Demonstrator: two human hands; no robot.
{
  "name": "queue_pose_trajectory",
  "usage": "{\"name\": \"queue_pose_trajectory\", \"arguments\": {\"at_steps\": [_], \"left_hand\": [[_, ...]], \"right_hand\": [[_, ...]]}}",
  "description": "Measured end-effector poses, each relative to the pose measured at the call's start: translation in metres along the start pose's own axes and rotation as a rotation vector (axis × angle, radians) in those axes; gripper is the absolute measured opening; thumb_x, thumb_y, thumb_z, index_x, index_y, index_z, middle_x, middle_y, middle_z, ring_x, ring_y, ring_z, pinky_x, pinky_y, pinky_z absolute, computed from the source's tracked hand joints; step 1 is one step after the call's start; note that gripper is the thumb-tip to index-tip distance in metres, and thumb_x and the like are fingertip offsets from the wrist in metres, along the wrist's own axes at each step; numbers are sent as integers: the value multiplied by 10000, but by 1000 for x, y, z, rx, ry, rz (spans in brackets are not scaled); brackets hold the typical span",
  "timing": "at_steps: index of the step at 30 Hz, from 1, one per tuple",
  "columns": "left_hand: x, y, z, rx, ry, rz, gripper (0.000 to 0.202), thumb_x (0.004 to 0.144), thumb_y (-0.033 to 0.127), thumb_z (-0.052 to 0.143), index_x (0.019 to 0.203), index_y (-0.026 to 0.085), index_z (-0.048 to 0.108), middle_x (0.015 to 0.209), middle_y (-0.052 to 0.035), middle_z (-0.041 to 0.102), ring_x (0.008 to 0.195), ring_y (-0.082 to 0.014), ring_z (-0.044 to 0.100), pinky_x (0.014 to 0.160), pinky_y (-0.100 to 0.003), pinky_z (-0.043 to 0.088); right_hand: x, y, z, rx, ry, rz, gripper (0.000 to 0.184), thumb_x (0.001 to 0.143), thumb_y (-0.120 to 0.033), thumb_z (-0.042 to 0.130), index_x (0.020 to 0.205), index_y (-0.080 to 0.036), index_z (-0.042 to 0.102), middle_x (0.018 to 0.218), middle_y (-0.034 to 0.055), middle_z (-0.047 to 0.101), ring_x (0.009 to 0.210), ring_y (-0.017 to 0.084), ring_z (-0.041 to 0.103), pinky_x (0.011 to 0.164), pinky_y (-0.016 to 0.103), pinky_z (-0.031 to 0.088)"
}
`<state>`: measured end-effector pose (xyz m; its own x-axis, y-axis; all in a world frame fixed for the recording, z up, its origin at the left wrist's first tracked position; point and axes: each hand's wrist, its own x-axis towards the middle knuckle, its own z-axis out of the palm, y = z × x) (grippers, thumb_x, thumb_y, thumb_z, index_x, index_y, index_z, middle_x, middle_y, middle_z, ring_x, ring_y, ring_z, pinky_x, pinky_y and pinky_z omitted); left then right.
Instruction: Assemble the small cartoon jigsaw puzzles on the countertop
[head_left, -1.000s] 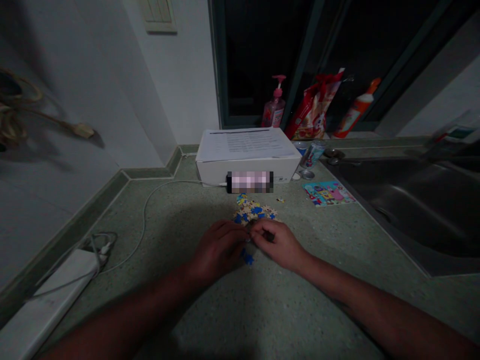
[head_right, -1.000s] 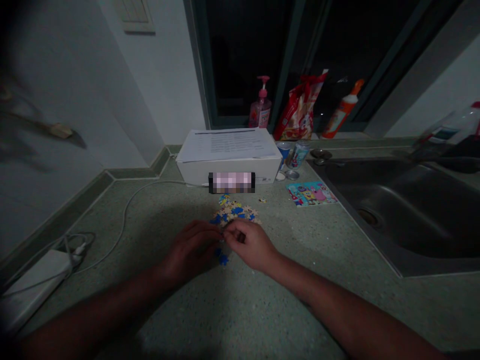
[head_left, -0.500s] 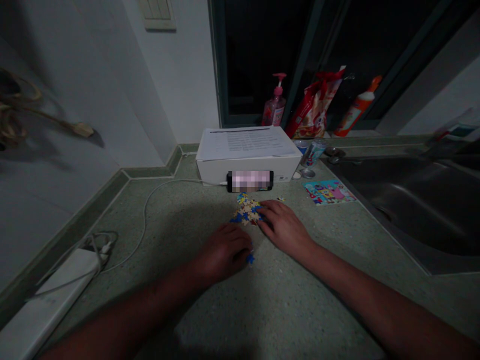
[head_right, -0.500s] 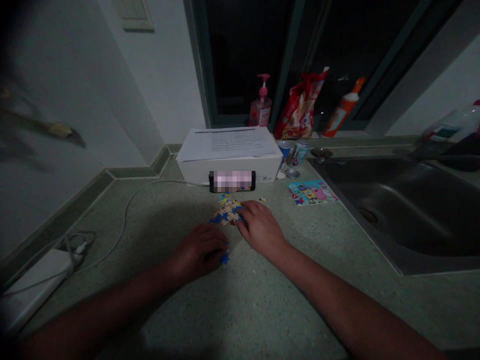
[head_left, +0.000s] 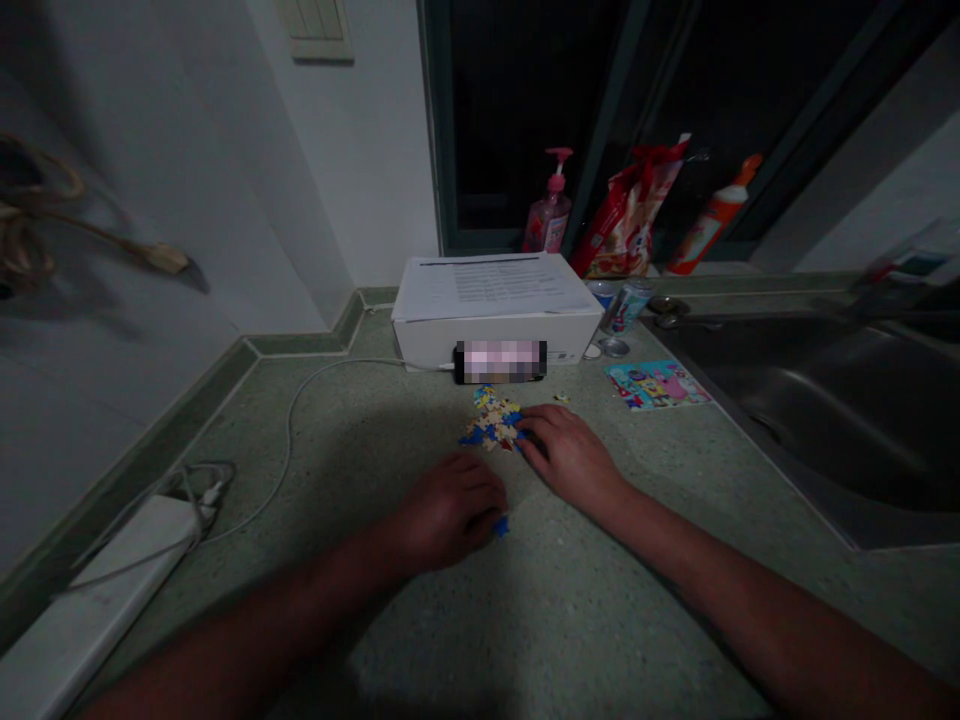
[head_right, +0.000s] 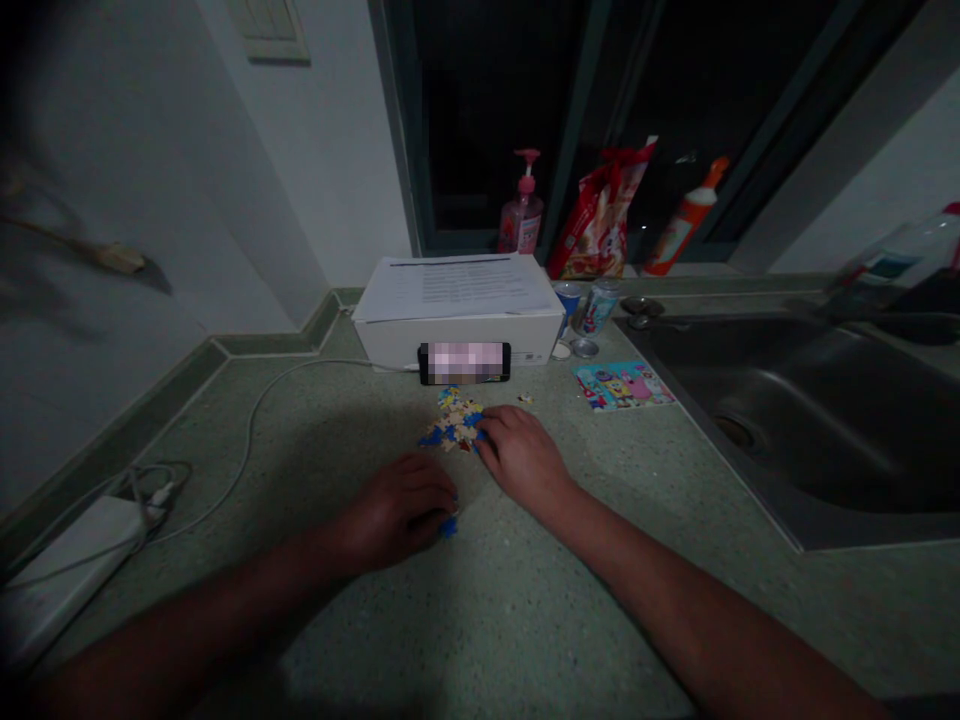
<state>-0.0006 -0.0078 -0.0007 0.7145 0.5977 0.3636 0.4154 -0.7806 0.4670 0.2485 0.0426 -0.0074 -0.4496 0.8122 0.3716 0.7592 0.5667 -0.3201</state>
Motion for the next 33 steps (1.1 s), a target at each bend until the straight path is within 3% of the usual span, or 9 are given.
{"name": "queue_pose_trajectory", "arguments": {"at_steps": [8, 16, 20, 28, 33], "left_hand": [[2, 7, -6, 12, 0, 4, 125, 993, 178, 627, 975, 257, 722, 939, -44, 775, 915, -237, 727, 914, -444, 602], [3, 7, -6, 16, 10, -3, 108, 976, 180, 646, 971, 262, 716, 930, -35, 775, 902, -235, 729, 897, -434, 608], [2, 6, -6, 21, 32, -20, 130, 962, 157, 649, 995, 264, 715, 961, -42, 780, 932, -246, 736, 917, -461, 614], [0, -3, 0, 92, 177, -156, 250, 893, 91, 691, 1059, 278, 705, 1085, -54, 791, 1025, -294, 738, 933, -514, 632], [0, -3, 0, 101, 172, -166, 275, 897, 74, 667, 1090, 269, 694, 1139, -53, 790, 1059, -295, 743, 946, -520, 630]], "right_hand": [[0, -2, -3, 1, -21, 10, 182, 1007, -180, 614, 1084, -256, 760, 1185, 106, 792, 1141, 317, 733, 1041, 528, 590], [0, -5, -6, 22, -27, 34, 178, 1016, -207, 647, 1165, -247, 737, 1218, 117, 787, 1156, 329, 734, 1044, 536, 592], [0, -9, -9, 18, -46, 32, 178, 1014, -248, 688, 1180, -218, 745, 1249, 139, 777, 1185, 343, 724, 1051, 535, 589], [0, -8, -8, 34, -37, 19, 208, 989, -133, 668, 1137, -236, 772, 1182, 117, 802, 1141, 335, 751, 1038, 541, 605], [1, -6, -6, 51, -15, 24, 207, 985, -116, 665, 1135, -218, 765, 1158, 111, 799, 1133, 309, 747, 1027, 527, 607]]}}
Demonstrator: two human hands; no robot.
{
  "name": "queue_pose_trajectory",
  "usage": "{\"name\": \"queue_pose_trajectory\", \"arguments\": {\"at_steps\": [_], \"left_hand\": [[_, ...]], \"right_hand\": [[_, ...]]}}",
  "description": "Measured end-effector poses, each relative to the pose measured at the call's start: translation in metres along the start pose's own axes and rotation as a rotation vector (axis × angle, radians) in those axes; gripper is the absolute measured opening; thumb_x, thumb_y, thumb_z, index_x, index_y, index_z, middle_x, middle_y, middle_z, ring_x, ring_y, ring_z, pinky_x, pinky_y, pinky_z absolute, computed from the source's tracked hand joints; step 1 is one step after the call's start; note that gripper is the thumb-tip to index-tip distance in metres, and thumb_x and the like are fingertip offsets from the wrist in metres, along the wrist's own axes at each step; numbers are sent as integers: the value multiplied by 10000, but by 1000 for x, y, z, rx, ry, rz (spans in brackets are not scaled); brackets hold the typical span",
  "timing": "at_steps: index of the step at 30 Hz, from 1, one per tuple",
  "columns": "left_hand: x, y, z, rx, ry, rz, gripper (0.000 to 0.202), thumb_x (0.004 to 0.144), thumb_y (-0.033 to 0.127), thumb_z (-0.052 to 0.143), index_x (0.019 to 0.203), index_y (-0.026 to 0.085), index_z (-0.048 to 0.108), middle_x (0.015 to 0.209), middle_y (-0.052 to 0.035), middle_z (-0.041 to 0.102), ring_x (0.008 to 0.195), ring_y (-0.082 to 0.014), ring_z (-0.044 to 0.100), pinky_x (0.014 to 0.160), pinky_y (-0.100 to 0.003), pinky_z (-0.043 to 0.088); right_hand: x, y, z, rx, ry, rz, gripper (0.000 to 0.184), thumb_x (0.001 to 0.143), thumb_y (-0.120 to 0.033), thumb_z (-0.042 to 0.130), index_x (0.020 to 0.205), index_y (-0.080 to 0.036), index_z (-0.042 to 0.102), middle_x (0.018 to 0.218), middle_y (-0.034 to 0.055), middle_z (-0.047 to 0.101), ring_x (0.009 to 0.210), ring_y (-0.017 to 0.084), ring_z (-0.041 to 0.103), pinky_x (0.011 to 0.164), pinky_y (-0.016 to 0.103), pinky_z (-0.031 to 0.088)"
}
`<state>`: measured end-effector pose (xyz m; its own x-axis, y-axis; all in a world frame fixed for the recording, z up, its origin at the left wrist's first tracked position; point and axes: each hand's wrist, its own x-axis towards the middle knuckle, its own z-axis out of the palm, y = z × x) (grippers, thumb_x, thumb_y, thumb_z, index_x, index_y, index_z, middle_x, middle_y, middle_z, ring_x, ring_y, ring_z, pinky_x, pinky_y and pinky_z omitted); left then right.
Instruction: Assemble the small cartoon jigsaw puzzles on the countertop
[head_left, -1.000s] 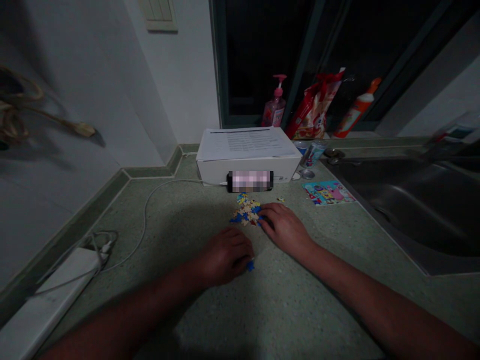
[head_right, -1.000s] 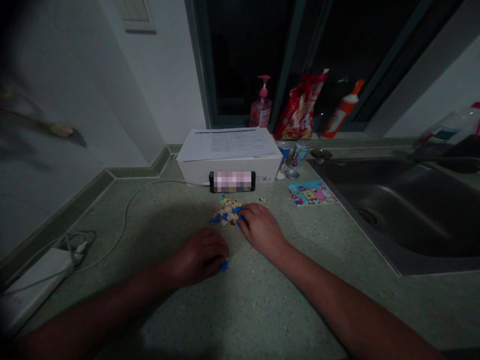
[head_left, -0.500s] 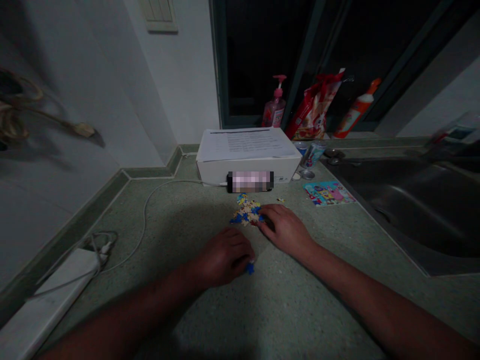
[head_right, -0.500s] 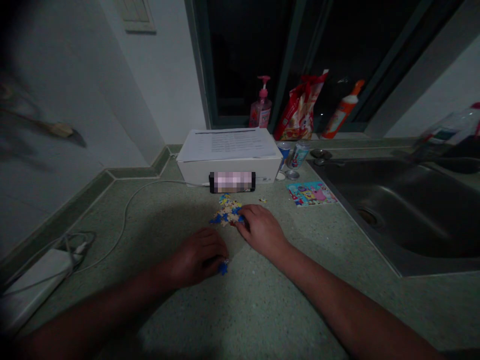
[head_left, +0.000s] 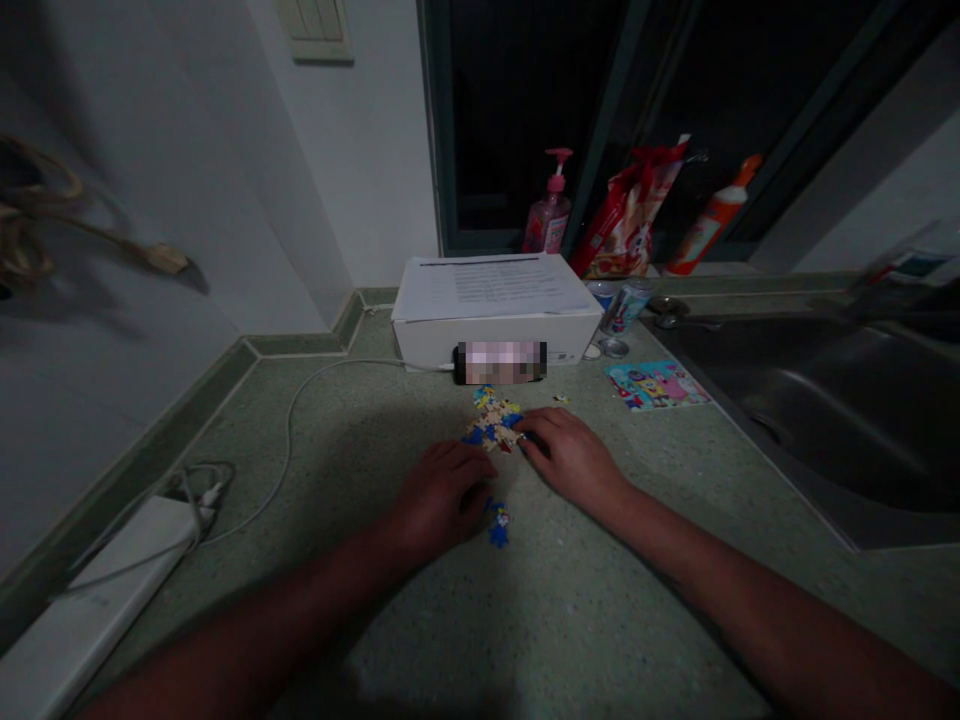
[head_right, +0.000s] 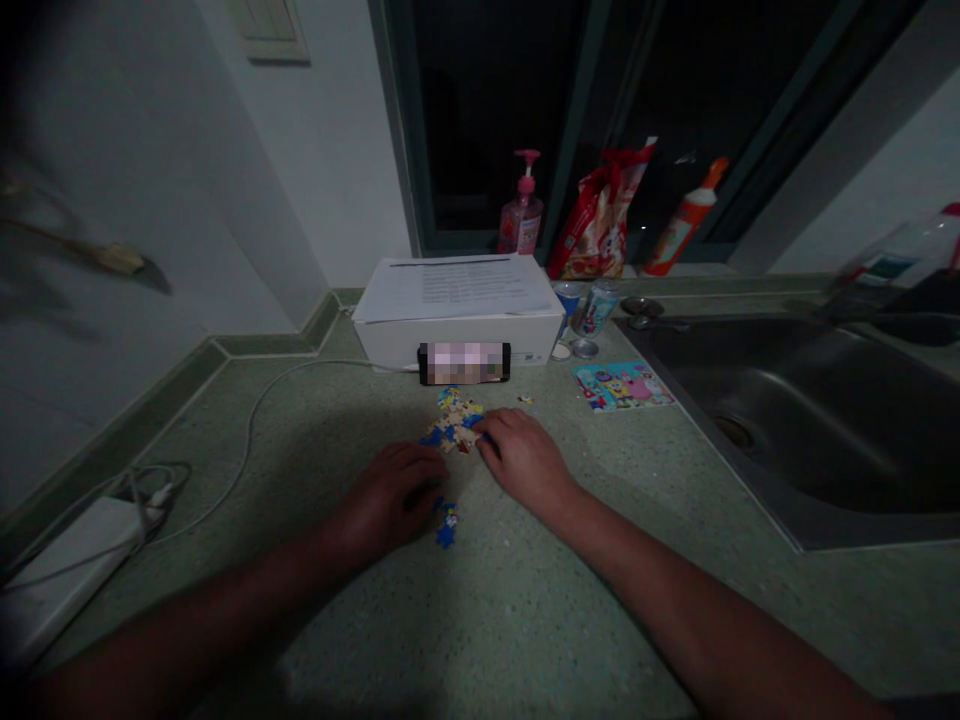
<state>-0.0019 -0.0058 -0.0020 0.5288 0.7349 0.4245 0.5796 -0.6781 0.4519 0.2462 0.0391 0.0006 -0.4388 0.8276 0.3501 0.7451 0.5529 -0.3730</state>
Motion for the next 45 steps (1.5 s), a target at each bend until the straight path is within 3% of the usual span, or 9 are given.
{"name": "queue_pose_trajectory", "arguments": {"at_steps": [8, 14, 19, 24, 33, 39, 45], "left_hand": [[1, -1, 1, -19, 12, 22, 264, 892, 92, 684, 1079, 277, 695, 1090, -57, 795, 1016, -300, 750, 906, -520, 646], [-1, -3, 4, 7, 82, -26, 251, 926, 128, 676, 1125, 280, 685, 1071, -74, 783, 971, -301, 755, 856, -513, 667], [0, 3, 0, 3, 146, -80, 356, 929, 149, 710, 1258, 275, 655, 1133, -79, 781, 1004, -283, 772, 863, -485, 684], [1, 5, -3, -23, 156, -23, 256, 957, 160, 674, 1189, 266, 675, 1072, -72, 798, 959, -270, 781, 833, -464, 683], [0, 2, -2, -23, 136, -20, 248, 959, 173, 653, 1181, 278, 686, 1069, -71, 795, 965, -281, 768, 839, -478, 666], [-1, -3, -1, -40, 177, -123, 184, 973, 229, 681, 1147, 287, 704, 1037, -60, 786, 972, -276, 763, 833, -471, 668], [-2, -7, 2, -72, 204, -139, 183, 936, 262, 744, 1115, 279, 708, 1008, -73, 787, 940, -306, 766, 796, -504, 665]], "right_hand": [[4, 4, -1, 70, 58, 35, 207, 997, -94, 607, 1063, -212, 763, 1065, 93, 788, 1055, 279, 739, 961, 453, 604], [4, -2, 4, 377, 135, 133, 143, 984, -222, 630, 1021, -266, 761, 989, 59, 760, 905, 231, 735, 815, 392, 618], [-1, -24, 14, 759, 49, 275, 128, 892, -292, 709, 1007, -251, 749, 887, 33, 760, 797, 201, 727, 726, 341, 604], [-5, -34, 20, 931, -51, 319, 163, 837, -290, 754, 992, -246, 730, 769, 0, 733, 695, 185, 694, 657, 322, 575], [-6, -34, 16, 918, -90, 306, 149, 874, -288, 751, 1014, -246, 722, 761, -7, 726, 691, 180, 698, 649, 320, 578], [-10, -33, 11, 754, -7, 164, 153, 931, -232, 672, 1068, -245, 739, 930, 40, 769, 793, 191, 733, 722, 344, 605], [-10, -33, 6, 621, 35, 13, 220, 937, -237, 713, 1151, -240, 765, 1027, 71, 758, 825, 206, 734, 745, 373, 626]]}}
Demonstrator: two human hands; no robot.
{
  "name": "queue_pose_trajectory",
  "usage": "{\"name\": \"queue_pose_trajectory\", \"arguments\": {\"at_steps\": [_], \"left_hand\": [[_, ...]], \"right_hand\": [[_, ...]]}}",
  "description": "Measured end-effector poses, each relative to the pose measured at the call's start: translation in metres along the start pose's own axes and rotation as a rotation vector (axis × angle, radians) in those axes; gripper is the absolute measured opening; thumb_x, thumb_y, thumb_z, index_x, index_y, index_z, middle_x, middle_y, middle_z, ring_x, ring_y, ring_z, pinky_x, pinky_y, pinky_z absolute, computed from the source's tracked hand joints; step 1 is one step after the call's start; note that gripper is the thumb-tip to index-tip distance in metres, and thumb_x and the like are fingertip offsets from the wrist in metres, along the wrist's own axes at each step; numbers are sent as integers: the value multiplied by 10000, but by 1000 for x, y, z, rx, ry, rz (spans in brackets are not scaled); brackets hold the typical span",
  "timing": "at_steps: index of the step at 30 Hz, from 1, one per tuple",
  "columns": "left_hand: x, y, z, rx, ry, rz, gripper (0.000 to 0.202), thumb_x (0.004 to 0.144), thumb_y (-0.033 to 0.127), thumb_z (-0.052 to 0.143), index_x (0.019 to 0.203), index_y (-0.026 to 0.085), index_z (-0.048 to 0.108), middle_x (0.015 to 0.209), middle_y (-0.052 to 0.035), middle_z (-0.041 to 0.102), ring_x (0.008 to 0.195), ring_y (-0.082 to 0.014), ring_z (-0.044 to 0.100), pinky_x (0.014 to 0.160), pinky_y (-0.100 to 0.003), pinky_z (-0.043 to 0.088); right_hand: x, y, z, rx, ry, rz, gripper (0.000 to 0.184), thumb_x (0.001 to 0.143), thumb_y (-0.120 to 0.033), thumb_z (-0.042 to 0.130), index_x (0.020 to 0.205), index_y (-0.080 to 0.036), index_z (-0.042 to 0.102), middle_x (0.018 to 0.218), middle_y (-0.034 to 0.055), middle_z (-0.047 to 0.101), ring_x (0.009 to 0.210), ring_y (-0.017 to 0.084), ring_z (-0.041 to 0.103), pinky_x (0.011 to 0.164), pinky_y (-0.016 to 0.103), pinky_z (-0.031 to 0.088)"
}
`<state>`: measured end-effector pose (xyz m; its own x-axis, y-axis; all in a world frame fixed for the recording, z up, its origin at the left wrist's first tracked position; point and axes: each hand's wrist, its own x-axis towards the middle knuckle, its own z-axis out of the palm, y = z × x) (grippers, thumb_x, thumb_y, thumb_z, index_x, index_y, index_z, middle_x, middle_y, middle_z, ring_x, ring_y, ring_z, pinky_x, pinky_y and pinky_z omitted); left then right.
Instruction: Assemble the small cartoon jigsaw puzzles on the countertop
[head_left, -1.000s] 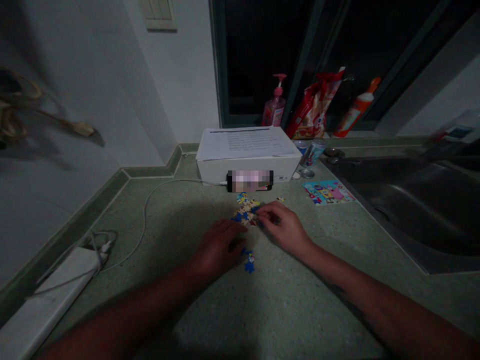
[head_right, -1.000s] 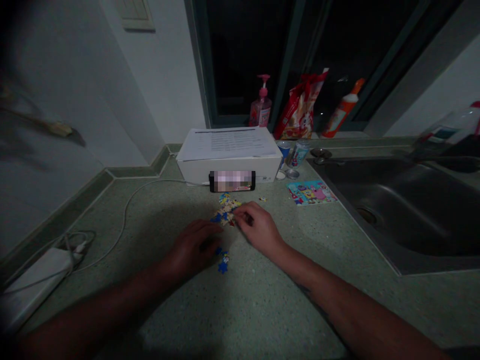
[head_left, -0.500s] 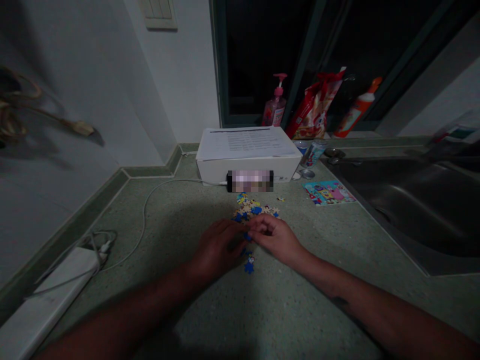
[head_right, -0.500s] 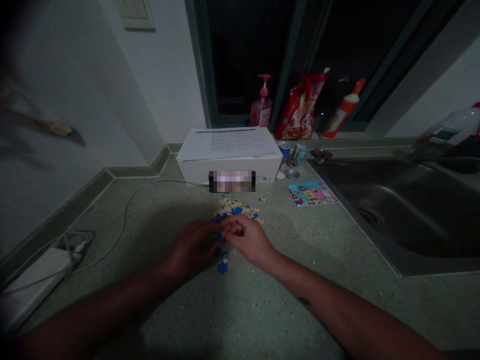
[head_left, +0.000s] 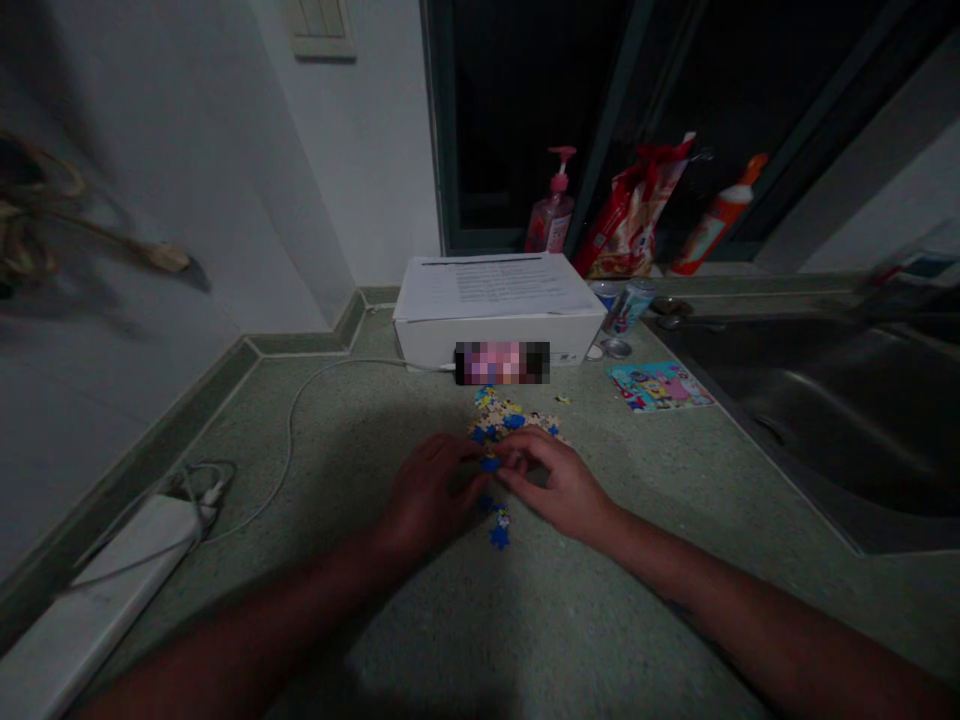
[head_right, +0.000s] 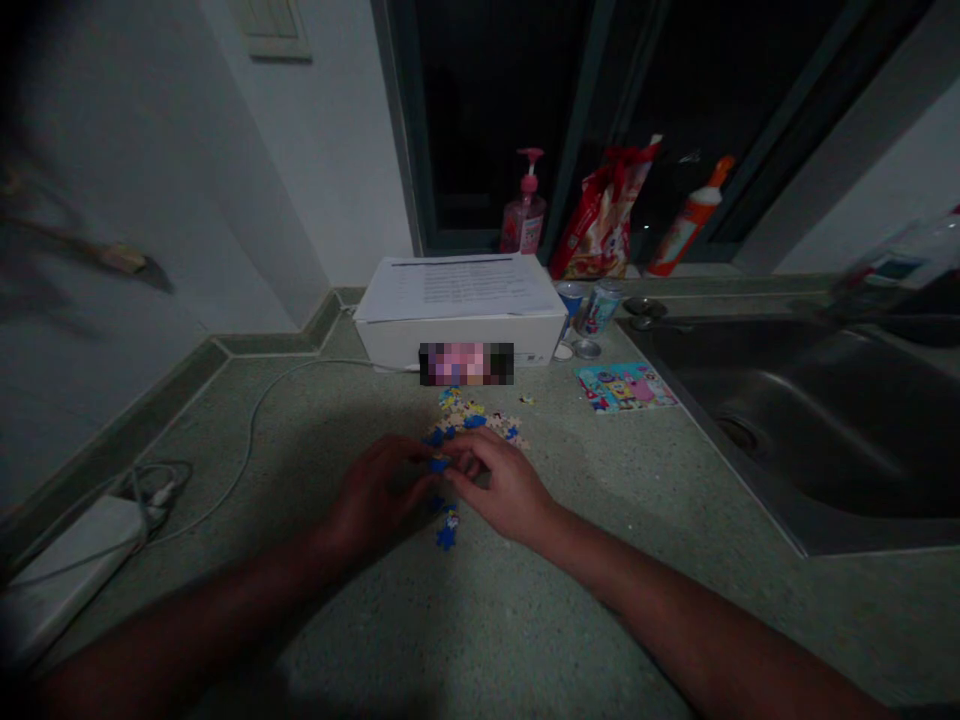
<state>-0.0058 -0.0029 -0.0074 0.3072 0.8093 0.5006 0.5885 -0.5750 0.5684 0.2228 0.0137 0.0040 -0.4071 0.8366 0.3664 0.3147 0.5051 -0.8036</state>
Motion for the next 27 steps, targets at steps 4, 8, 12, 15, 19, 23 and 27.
{"name": "queue_pose_trajectory", "arguments": {"at_steps": [4, 8, 12, 15, 19, 23, 27], "left_hand": [[1, 1, -1, -12, -26, -10, 180, 952, 278, 733, 1131, 292, 722, 1011, -78, 794, 941, -312, 768, 799, -523, 666], [2, 4, -3, -27, -44, 7, 183, 967, 263, 712, 1145, 298, 734, 1025, -79, 801, 940, -304, 773, 809, -522, 668], [2, 4, -3, -25, -23, 7, 159, 974, 268, 705, 1124, 308, 739, 1004, -71, 803, 919, -290, 771, 797, -505, 668], [2, 4, -3, -26, -24, -9, 122, 984, 274, 695, 1093, 299, 745, 987, -73, 805, 907, -287, 769, 800, -506, 671], [3, 5, -3, -14, -31, -40, 103, 993, 290, 677, 1065, 282, 751, 979, -85, 806, 912, -299, 770, 807, -521, 669], [3, 6, -3, -33, -18, -74, 106, 981, 277, 683, 1067, 271, 745, 976, -71, 807, 898, -283, 776, 806, -479, 668], [2, 7, -1, -102, -6, -131, 108, 959, 247, 679, 1049, 272, 733, 933, -40, 808, 817, -250, 777, 772, -434, 672]], "right_hand": [[0, -2, -4, -93, -42, -88, 257, 992, -246, 683, 1235, -272, 761, 1200, 104, 780, 1082, 270, 755, 927, 453, 630], [0, -1, -8, -161, -54, -145, 224, 1027, -247, 654, 1220, -290, 759, 1208, 101, 784, 1177, 282, 743, 1001, 472, 619], [0, 0, -9, -219, -45, -175, 184, 1030, -248, 654, 1184, -273, 752, 1197, 110, 784, 1162, 282, 749, 991, 476, 628], [0, 0, -8, -229, -33, -173, 172, 1025, -240, 662, 1173, -265, 744, 1190, 112, 784, 1150, 280, 754, 983, 476, 631], [0, 0, -8, -223, -22, -160, 145, 1008, -246, 687, 1143, -277, 732, 1185, 100, 782, 1140, 276, 756, 978, 467, 629], [-1, 0, -7, -228, -8, -164, 125, 1006, -243, 690, 1124, -278, 712, 1172, 95, 778, 1124, 275, 756, 956, 463, 630], [-2, 0, -5, -275, -18, -149, 106, 998, -233, 703, 1098, -268, 691, 1156, 102, 772, 1107, 282, 754, 930, 461, 628]]}}
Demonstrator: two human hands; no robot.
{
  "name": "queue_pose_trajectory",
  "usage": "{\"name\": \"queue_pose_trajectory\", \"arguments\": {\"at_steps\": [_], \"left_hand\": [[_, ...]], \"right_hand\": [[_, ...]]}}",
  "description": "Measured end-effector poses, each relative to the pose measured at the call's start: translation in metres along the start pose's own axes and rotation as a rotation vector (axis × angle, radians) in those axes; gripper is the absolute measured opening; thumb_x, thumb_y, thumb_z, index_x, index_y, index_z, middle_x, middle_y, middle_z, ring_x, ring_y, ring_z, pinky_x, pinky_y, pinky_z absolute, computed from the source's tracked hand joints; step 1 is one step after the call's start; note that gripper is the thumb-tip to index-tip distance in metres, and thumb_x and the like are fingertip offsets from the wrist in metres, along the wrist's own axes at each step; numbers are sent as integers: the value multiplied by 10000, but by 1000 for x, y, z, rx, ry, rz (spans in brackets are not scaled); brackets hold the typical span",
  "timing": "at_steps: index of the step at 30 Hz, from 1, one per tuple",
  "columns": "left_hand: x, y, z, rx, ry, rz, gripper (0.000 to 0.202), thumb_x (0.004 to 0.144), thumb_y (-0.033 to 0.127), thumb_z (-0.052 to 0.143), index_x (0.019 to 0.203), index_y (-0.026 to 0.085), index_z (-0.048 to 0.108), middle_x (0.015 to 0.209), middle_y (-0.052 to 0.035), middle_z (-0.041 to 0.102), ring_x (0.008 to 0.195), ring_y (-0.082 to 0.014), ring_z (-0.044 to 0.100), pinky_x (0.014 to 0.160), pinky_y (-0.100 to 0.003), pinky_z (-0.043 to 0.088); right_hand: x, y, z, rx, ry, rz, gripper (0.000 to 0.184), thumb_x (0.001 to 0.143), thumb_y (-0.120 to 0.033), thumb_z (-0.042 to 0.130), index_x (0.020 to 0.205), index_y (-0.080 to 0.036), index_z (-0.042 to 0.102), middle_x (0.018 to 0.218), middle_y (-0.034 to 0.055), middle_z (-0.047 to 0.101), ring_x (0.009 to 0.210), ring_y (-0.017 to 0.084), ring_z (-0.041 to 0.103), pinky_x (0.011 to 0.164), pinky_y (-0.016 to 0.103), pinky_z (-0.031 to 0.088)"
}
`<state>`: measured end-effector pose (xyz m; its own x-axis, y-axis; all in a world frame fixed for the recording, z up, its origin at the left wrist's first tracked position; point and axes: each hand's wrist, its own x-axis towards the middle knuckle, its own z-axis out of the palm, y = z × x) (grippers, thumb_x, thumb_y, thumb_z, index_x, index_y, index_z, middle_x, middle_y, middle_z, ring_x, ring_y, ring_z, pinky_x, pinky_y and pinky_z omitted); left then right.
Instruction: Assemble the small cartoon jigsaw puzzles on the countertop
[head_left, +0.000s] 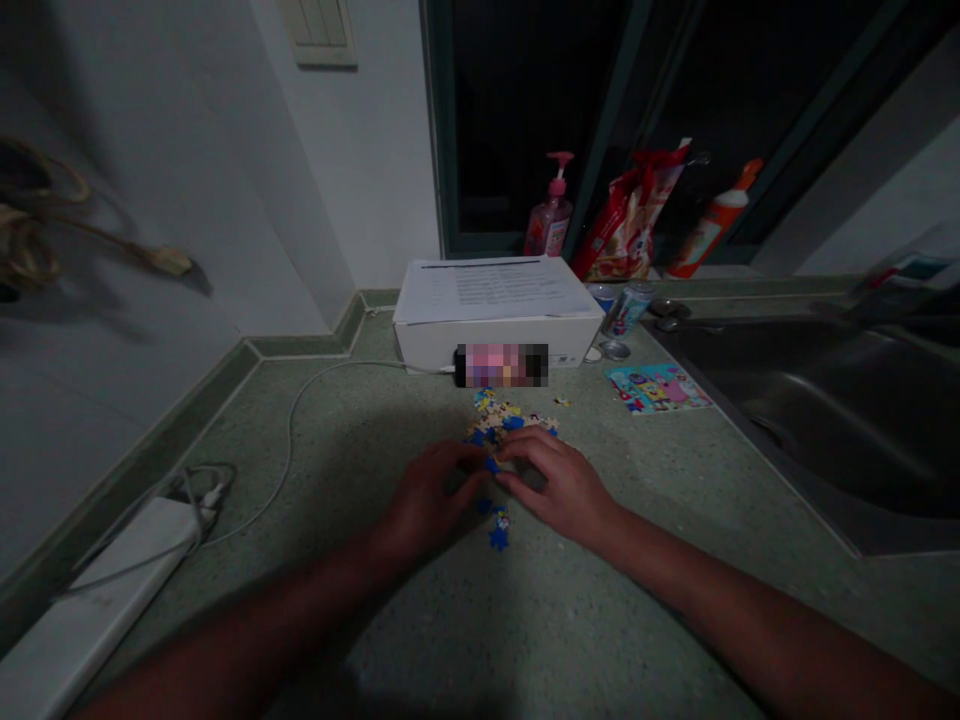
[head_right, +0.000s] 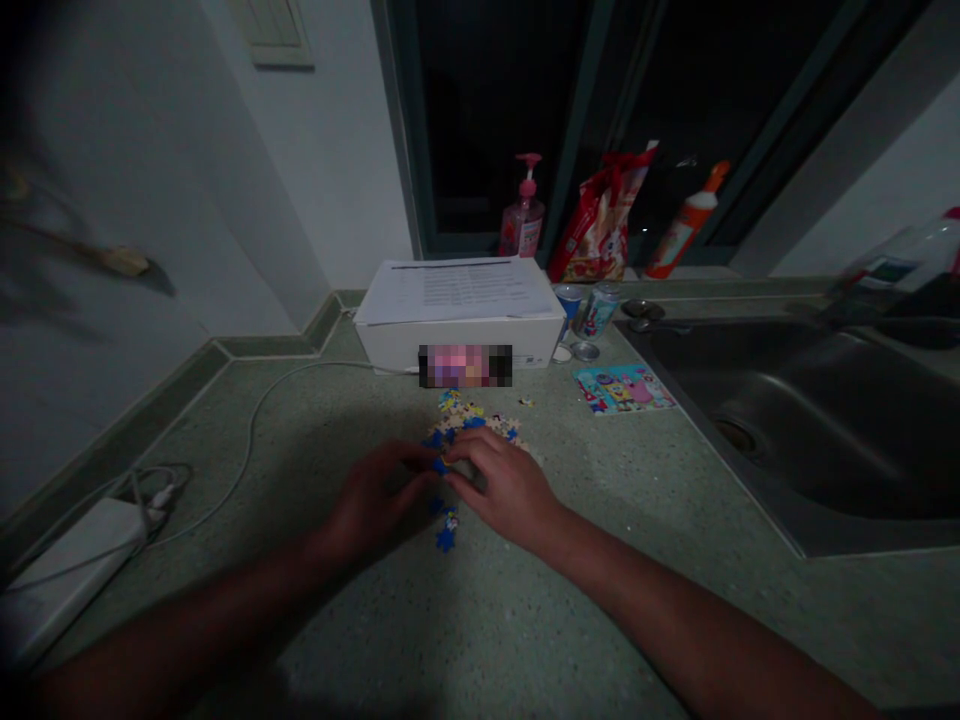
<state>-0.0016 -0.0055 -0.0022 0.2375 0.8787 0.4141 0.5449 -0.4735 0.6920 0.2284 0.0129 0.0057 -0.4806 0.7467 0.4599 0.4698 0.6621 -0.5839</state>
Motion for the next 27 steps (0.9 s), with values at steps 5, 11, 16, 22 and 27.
{"name": "queue_pose_trajectory", "arguments": {"at_steps": [5, 11, 16, 22, 27], "left_hand": [[1, 2, 1, -125, 7, 2, 98, 952, 220, 680, 1010, 279, 731, 892, -43, 792, 788, -234, 769, 713, -399, 672], [3, 4, -2, -126, -12, 128, 147, 1000, 201, 643, 1060, 254, 766, 966, -64, 797, 881, -224, 780, 793, -386, 684], [2, 3, -2, -104, -23, 169, 135, 1007, 200, 629, 1039, 261, 745, 953, -54, 794, 870, -221, 779, 807, -380, 682], [1, 9, -4, -91, -69, 76, 134, 955, 202, 664, 1047, 279, 725, 973, -73, 777, 878, -242, 762, 778, -425, 685], [1, 10, -4, -69, -73, 55, 188, 939, 212, 676, 1099, 300, 724, 1018, -75, 778, 908, -250, 759, 789, -432, 686]], "right_hand": [[0, -3, -1, -11, -49, 9, 74, 986, -244, 728, 1035, -274, 681, 1116, 89, 773, 1080, 278, 750, 911, 438, 611], [2, -9, -5, 9, -70, 64, 70, 1036, -253, 617, 995, -240, 672, 982, 81, 745, 902, 235, 725, 792, 377, 562], [3, -9, -3, 121, -105, 110, 116, 1007, -241, 611, 903, -226, 660, 855, 45, 702, 777, 197, 670, 696, 334, 501], [3, -7, 0, 207, -50, 220, 102, 949, -252, 622, 872, -231, 686, 785, 11, 668, 695, 171, 620, 638, 313, 465], [3, -3, 3, 260, -16, 297, 111, 928, -287, 643, 855, -230, 703, 750, 1, 666, 671, 165, 612, 618, 299, 457]]}}
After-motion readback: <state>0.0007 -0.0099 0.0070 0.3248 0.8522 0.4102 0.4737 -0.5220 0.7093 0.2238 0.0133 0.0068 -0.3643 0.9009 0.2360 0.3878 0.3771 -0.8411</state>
